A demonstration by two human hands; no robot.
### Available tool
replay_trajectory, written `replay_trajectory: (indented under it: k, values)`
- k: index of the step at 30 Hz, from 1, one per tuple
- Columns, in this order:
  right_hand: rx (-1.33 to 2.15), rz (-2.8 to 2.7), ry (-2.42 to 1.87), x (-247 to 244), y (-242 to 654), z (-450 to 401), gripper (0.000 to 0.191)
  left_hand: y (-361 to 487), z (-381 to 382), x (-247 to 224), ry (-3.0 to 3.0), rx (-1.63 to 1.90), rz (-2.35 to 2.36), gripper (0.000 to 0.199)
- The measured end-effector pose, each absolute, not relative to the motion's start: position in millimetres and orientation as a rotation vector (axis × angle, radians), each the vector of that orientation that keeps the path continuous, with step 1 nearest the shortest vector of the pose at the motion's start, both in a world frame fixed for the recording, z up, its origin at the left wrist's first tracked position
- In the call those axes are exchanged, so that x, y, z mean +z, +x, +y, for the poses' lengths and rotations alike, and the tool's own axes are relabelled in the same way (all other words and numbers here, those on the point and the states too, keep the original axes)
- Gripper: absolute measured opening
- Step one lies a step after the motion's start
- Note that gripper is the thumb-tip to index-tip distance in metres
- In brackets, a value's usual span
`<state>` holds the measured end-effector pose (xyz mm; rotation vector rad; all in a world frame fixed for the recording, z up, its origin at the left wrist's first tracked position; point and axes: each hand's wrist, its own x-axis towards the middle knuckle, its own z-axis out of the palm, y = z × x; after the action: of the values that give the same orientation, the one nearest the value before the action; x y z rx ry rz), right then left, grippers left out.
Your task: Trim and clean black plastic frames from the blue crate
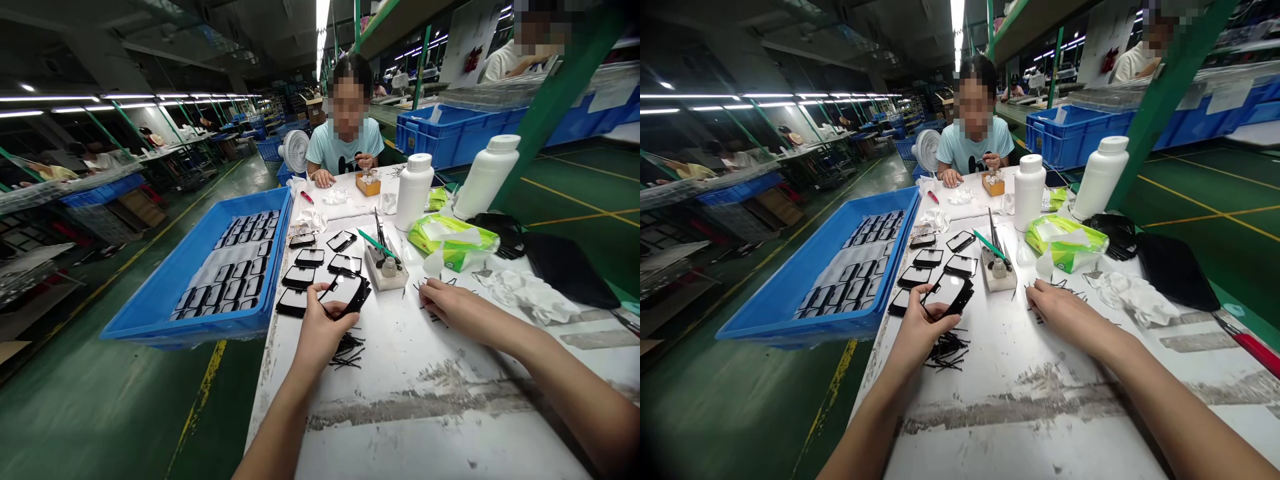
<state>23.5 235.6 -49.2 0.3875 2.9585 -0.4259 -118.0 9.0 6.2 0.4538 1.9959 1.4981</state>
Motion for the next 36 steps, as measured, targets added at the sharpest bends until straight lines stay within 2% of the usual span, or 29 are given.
replay_trajectory:
  k: [7,16,22,27,29,33,36]
  values:
    - [-0.4,3.066,0.346,-44,23,240,0.01,-117,10,7,0.433,1.649,1.965,0.057]
    - [-0.74,3.064,0.425,-28,20,234,0.014,-118,12,13,0.286,1.833,1.761,0.072]
    - [-0.661,3.111,0.324,-32,22,240,0.024,-123,10,16,0.237,1.771,1.647,0.05]
    - [-0.421,3.151,0.381,-27,22,227,0.021,-123,9,16,0.194,1.783,1.578,0.043]
    - [-0.494,3.193,0.304,-25,18,209,0.019,-122,8,15,0.192,1.794,1.551,0.043]
    - [-0.89,3.174,-0.057,-32,3,164,0.017,-120,9,12,0.204,1.833,1.514,0.044]
    - [-0.727,3.181,-0.091,-41,-13,144,0.018,-122,9,9,0.202,1.843,1.499,0.044]
